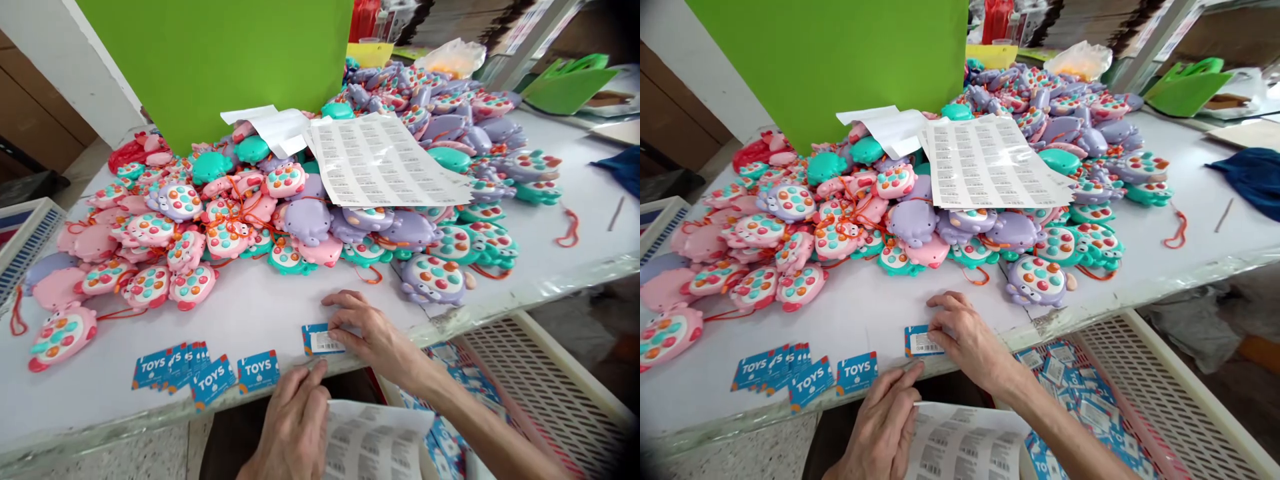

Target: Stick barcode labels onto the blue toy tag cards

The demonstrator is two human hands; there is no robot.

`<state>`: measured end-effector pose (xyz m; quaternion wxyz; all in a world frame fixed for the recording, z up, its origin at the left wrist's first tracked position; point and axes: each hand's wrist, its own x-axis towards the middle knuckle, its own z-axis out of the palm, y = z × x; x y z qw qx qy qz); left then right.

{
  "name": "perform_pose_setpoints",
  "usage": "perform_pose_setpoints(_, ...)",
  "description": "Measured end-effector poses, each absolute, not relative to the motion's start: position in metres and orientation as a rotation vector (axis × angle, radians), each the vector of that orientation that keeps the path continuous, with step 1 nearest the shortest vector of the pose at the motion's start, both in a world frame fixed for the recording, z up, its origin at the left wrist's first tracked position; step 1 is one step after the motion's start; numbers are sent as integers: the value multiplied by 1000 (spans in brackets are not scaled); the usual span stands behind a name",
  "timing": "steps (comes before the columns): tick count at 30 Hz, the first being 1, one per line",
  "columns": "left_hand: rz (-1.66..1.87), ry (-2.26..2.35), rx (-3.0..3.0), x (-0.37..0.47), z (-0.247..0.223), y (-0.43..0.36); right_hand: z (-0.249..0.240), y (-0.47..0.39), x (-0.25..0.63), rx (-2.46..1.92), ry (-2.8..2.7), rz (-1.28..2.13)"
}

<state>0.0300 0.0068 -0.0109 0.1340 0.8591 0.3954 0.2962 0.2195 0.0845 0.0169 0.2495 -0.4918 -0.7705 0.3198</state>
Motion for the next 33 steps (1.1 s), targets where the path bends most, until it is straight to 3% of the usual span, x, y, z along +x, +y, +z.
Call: perform_pose_setpoints(33,836,1162,2433,30,-21,6,10,83,218,-1303,-2153,783)
